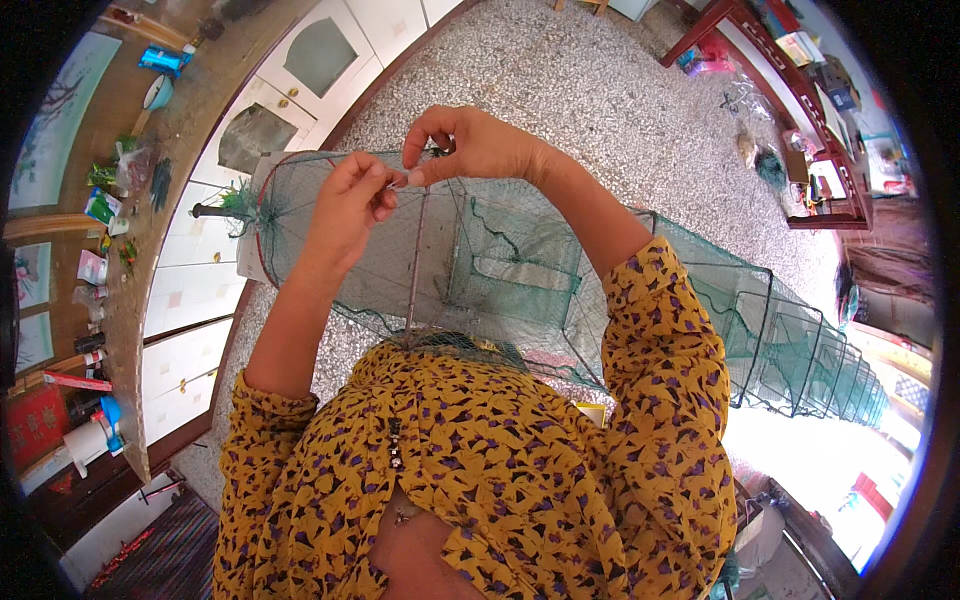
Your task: The person uses a black tool to work on a collapsible mesh net on a table. They manipulate the wire frames and mesh with their hands, threading the tool through the net to secure or repair parts of the structure.
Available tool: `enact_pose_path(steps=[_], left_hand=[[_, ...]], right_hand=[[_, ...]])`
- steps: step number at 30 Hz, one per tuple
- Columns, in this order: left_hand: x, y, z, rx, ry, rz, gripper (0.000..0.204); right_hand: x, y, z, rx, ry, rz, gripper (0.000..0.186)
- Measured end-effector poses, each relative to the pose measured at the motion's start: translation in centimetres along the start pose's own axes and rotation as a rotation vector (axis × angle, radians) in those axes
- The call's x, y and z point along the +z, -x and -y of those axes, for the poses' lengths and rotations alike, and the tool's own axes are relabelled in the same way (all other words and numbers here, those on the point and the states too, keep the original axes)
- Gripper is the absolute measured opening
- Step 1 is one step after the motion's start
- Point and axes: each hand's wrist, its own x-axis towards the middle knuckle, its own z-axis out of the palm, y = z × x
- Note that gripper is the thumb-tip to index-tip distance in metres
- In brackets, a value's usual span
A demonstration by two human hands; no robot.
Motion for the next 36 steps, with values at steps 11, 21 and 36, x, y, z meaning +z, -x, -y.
enact_pose_path(steps=[11,21,36], left_hand=[[-2.3,-1.9,3.2,0.649,-0.217,0.197,0.013],[3.3,-2.7,-1.7,0.520,-0.737,0.012,0.010],[-0.2,-3.8,-4.2,0.598,-1.055,0.416,0.011]], right_hand=[[4.6,-0.1,4.6,-0.577,0.318,-0.208,0.011],[-3.1,2.5,8.3,-0.712,-0.403,-0.925,0.020],[-5.2,7.0,8.4,-0.652,-0.664,-1.028,0.020]])
